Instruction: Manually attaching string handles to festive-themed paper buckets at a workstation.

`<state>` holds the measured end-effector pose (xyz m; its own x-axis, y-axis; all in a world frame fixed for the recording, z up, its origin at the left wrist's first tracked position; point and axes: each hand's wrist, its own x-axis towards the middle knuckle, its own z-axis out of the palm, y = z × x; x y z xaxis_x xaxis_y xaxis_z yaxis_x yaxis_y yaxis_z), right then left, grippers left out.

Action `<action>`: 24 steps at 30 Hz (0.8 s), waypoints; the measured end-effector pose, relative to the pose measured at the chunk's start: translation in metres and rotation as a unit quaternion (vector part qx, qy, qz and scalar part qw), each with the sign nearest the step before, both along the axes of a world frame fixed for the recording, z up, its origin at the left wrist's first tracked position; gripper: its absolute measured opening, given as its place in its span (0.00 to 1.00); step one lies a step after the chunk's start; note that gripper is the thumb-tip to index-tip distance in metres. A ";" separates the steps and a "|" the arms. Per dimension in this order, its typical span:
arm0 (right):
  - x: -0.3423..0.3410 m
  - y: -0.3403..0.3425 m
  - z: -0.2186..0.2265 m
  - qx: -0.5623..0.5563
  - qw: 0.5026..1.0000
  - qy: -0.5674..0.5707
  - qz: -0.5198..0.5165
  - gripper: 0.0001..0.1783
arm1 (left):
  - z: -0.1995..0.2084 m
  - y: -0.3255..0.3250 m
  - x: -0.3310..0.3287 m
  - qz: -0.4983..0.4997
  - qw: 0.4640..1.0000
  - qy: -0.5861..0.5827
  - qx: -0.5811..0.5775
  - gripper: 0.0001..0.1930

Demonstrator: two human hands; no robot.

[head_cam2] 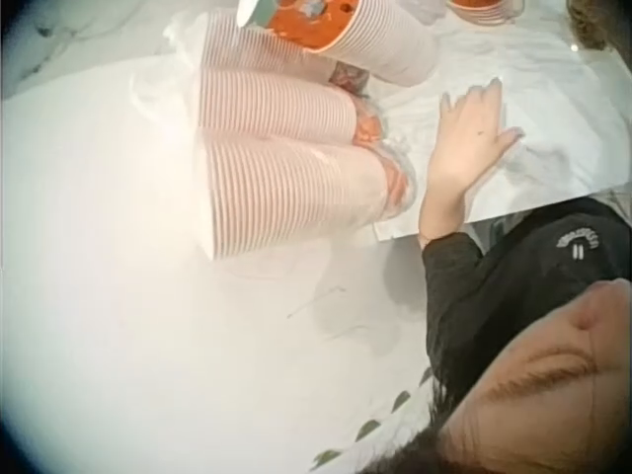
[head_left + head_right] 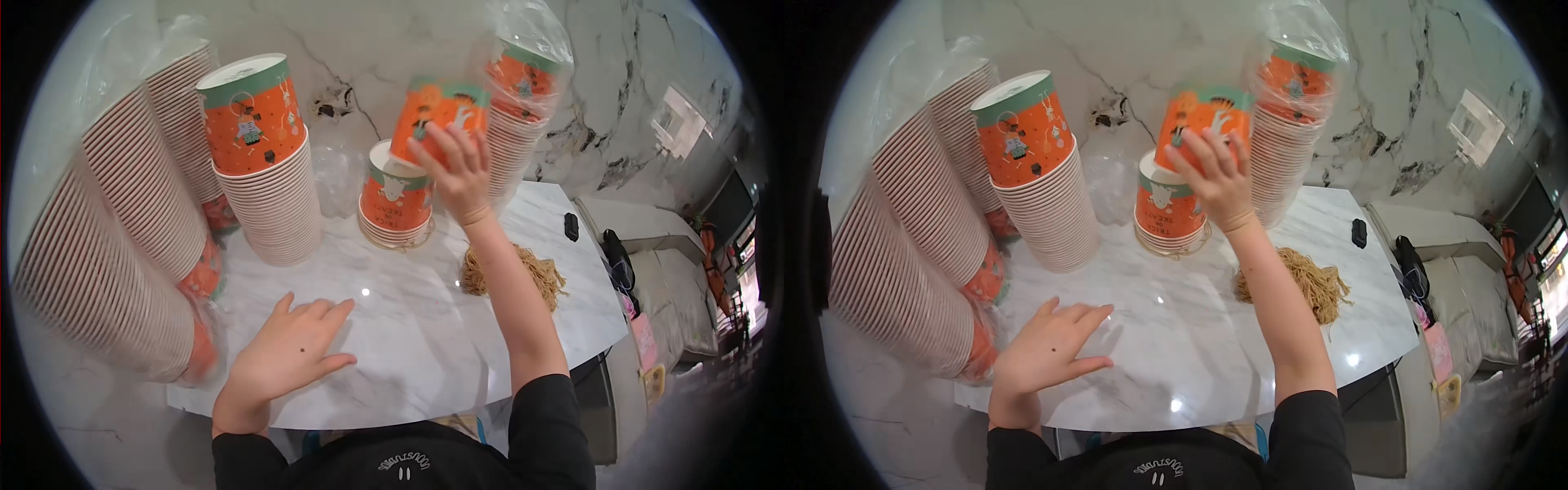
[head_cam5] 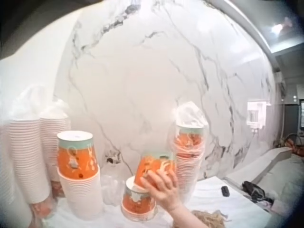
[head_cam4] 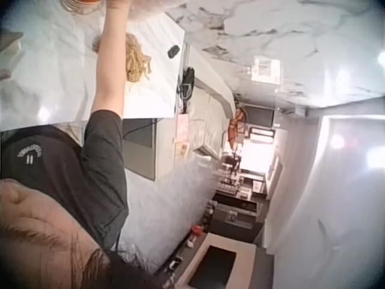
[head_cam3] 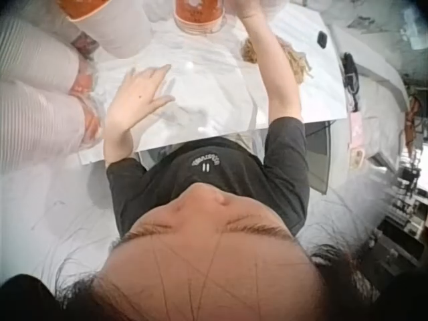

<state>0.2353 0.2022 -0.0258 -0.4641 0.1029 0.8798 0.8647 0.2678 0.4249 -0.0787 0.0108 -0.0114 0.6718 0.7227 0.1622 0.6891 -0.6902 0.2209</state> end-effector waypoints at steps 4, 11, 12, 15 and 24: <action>-0.035 0.009 -0.039 -0.050 0.998 0.002 0.032 0.27 | 0.014 0.005 -0.024 0.069 0.996 -0.017 -0.049 0.30; -0.019 0.010 -0.057 -0.178 0.974 -0.049 0.129 0.26 | 0.048 0.065 -0.031 0.206 0.881 -0.393 0.164 0.30; -0.019 0.009 -0.057 -0.192 0.967 -0.049 0.158 0.27 | 0.055 0.077 -0.034 0.208 0.880 -0.393 0.167 0.30; -0.015 -0.003 -0.057 -0.163 0.976 0.011 0.143 0.29 | 0.071 0.118 -0.043 0.221 0.835 -0.329 0.381 0.34; -0.017 0.016 -0.022 -0.282 0.833 0.440 0.181 0.46 | 0.098 0.201 -0.078 0.224 0.842 -0.434 0.229 0.25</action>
